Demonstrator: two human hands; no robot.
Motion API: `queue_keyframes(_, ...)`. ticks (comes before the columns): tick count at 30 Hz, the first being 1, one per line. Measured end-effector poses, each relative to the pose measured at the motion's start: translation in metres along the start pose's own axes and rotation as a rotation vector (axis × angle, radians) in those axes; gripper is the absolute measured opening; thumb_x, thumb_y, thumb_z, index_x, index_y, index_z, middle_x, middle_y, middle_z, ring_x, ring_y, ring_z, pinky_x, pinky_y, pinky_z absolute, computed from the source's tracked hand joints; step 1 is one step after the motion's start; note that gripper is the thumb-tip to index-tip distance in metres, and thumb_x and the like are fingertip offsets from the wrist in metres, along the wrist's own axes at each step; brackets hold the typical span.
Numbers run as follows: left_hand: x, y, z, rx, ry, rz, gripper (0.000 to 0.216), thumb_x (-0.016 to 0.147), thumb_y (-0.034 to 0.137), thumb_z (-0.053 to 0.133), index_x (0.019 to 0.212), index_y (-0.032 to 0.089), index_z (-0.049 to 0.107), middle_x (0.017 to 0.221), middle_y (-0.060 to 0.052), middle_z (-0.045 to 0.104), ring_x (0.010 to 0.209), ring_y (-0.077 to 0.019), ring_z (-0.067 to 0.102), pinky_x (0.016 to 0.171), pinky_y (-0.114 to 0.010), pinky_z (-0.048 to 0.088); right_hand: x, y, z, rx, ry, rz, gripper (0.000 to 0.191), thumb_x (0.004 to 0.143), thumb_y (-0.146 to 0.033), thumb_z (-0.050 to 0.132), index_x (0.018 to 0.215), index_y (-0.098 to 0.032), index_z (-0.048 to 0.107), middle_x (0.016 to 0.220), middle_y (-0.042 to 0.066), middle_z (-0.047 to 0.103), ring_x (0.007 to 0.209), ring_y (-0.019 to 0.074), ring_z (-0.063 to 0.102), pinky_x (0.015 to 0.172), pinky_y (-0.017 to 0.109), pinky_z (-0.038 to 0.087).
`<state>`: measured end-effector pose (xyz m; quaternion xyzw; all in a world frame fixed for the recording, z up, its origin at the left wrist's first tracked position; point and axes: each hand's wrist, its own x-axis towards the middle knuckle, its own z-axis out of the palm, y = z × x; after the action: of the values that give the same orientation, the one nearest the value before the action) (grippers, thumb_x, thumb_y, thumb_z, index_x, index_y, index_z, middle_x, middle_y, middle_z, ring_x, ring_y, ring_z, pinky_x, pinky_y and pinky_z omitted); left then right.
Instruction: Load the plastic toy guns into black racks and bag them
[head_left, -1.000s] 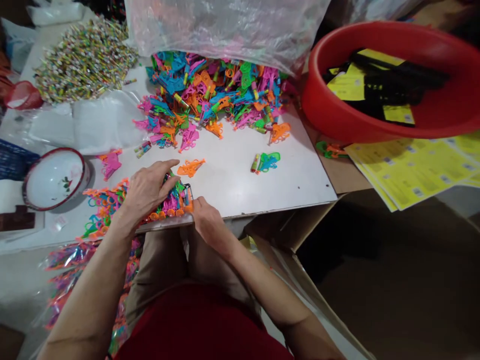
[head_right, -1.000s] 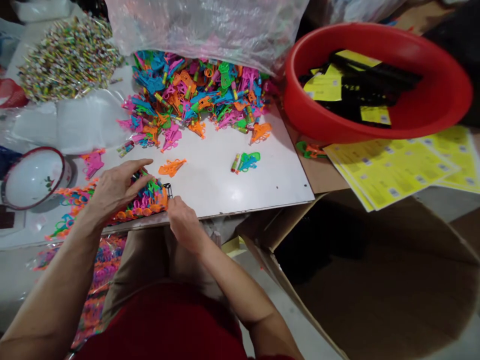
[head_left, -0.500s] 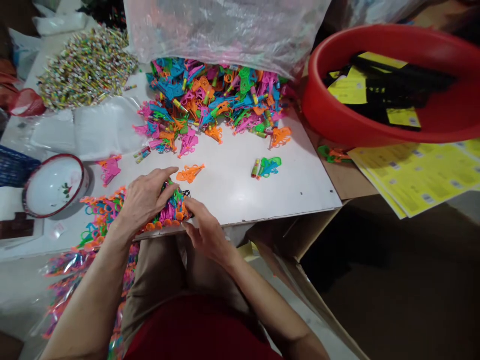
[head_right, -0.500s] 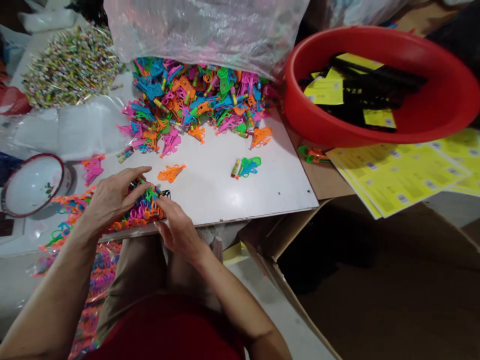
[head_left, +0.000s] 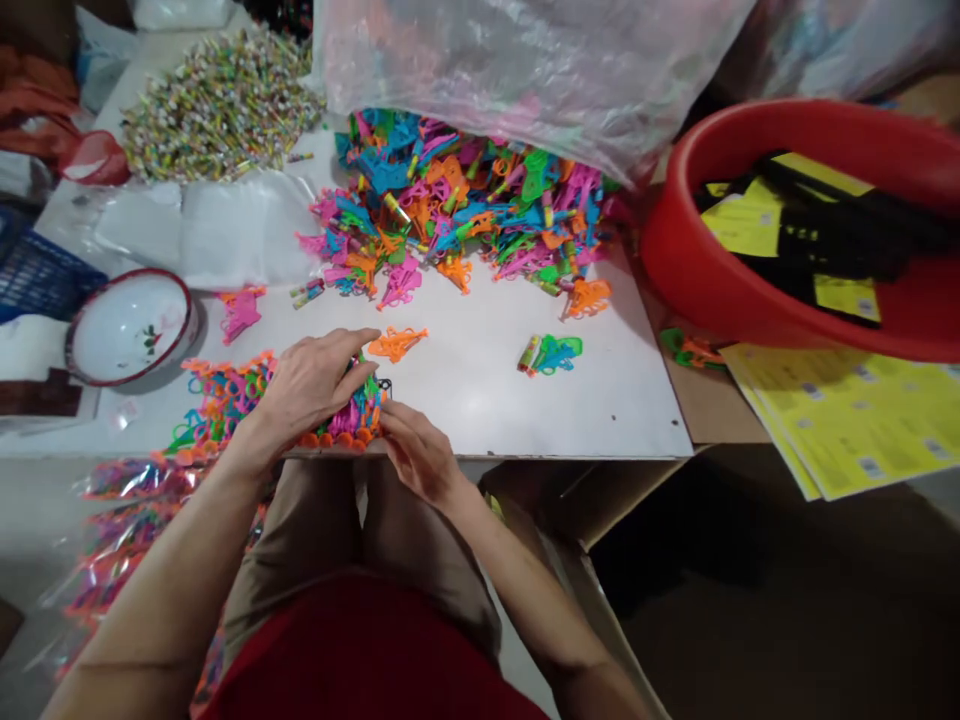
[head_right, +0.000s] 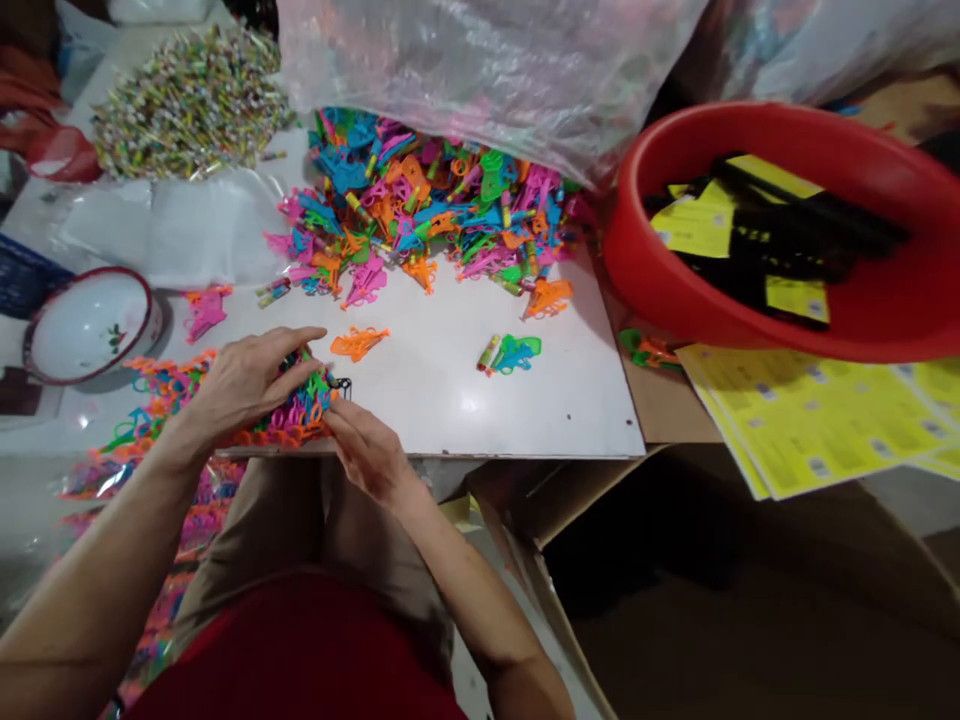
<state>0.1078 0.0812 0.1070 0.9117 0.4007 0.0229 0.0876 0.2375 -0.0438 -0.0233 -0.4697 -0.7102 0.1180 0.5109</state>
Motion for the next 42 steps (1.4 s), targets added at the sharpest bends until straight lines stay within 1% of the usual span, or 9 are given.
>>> queue_keyframes(6, 0.001, -0.001, -0.001, -0.022, -0.022, -0.004, 0.042, 0.095, 0.036, 0.045, 0.132, 0.019, 0.053, 0.117, -0.008, 0.068, 0.101, -0.024, 0.065, 0.086, -0.036, 0.047, 0.001, 0.004, -0.001, -0.031, -0.082, -0.002, 0.042, 0.095, -0.013, 0.047, 0.136, -0.022, 0.046, 0.134, 0.01, 0.058, 0.129, 0.0159, 0.051, 0.104, 0.032, 0.051)
queue_keyframes(12, 0.0, -0.002, 0.002, -0.009, 0.021, 0.008, 0.039, 0.095, 0.037, 0.044, 0.129, 0.02, 0.055, 0.112, -0.007, 0.07, 0.094, -0.0244, 0.067, 0.082, -0.036, 0.048, 0.008, 0.004, -0.006, -0.023, -0.103, -0.079, 0.046, 0.093, -0.012, 0.049, 0.137, -0.021, 0.042, 0.129, 0.013, 0.061, 0.128, 0.0173, 0.053, 0.101, 0.033, 0.053)
queue_keyframes(18, -0.001, -0.006, 0.01, -0.021, 0.039, 0.057, 0.038, 0.098, 0.037, 0.04, 0.129, 0.02, 0.054, 0.106, -0.006, 0.07, 0.092, -0.0244, 0.067, 0.08, -0.038, 0.05, 0.024, 0.015, -0.034, 0.138, -0.184, -0.135, 0.034, 0.09, -0.015, 0.053, 0.123, -0.02, 0.052, 0.118, 0.012, 0.066, 0.114, 0.0177, 0.062, 0.094, 0.03, 0.055)
queue_keyframes(21, 0.0, -0.008, 0.01, -0.025, 0.05, 0.078, 0.039, 0.098, 0.04, 0.039, 0.128, 0.02, 0.053, 0.107, -0.007, 0.069, 0.092, -0.0241, 0.067, 0.08, -0.039, 0.05, 0.062, 0.041, -0.055, 0.134, -0.29, -0.075, 0.024, 0.092, -0.022, 0.054, 0.114, -0.018, 0.058, 0.11, 0.01, 0.069, 0.105, 0.0164, 0.064, 0.091, 0.028, 0.054)
queue_keyframes(24, -0.002, -0.006, 0.001, -0.006, 0.141, 0.161, 0.04, 0.098, 0.043, 0.039, 0.127, 0.02, 0.054, 0.118, -0.01, 0.064, 0.104, -0.0249, 0.064, 0.085, -0.039, 0.05, 0.126, 0.082, -0.065, -0.143, -0.26, 0.131, 0.02, 0.095, -0.02, 0.046, 0.104, -0.016, 0.063, 0.109, 0.011, 0.066, 0.104, 0.018, 0.062, 0.091, 0.031, 0.05)
queue_keyframes(28, -0.021, 0.013, -0.017, 0.098, 0.282, 0.295, 0.036, 0.095, 0.045, 0.045, 0.114, 0.017, 0.059, 0.106, -0.011, 0.066, 0.098, -0.0258, 0.063, 0.082, -0.041, 0.05, 0.209, 0.128, -0.047, -0.629, -0.308, 0.349, 0.031, 0.093, -0.009, 0.037, 0.108, -0.01, 0.064, 0.116, 0.018, 0.06, 0.11, 0.0253, 0.055, 0.086, 0.035, 0.048)
queue_keyframes(32, -0.048, 0.034, -0.006, 0.121, 0.289, 0.421, 0.022, 0.096, 0.03, 0.046, 0.101, 0.017, 0.062, 0.091, -0.005, 0.068, 0.086, -0.0204, 0.063, 0.077, -0.036, 0.051, 0.243, 0.139, -0.023, -0.789, -0.431, 0.389, 0.038, 0.088, 0.001, 0.032, 0.106, -0.001, 0.065, 0.117, 0.024, 0.058, 0.111, 0.0305, 0.054, 0.082, 0.037, 0.049)
queue_keyframes(37, -0.064, 0.033, 0.024, 0.08, 0.437, 0.41, 0.011, 0.09, 0.015, 0.057, 0.1, 0.015, 0.061, 0.092, -0.006, 0.07, 0.093, -0.0197, 0.064, 0.085, -0.033, 0.053, 0.201, 0.116, -0.043, -0.734, -0.297, 0.496, 0.036, 0.086, 0.001, 0.034, 0.108, -0.004, 0.063, 0.112, 0.023, 0.061, 0.103, 0.0296, 0.058, 0.079, 0.038, 0.048)
queue_keyframes(42, -0.069, 0.031, 0.016, -0.069, 0.362, 0.375, 0.013, 0.091, 0.022, 0.059, 0.101, 0.016, 0.061, 0.096, -0.007, 0.068, 0.096, -0.0206, 0.063, 0.086, -0.035, 0.054, 0.103, 0.064, -0.065, -0.214, -0.104, 0.646, 0.024, 0.089, -0.025, 0.05, 0.109, -0.015, 0.06, 0.087, 0.006, 0.067, 0.076, 0.0184, 0.062, 0.072, 0.03, 0.048)
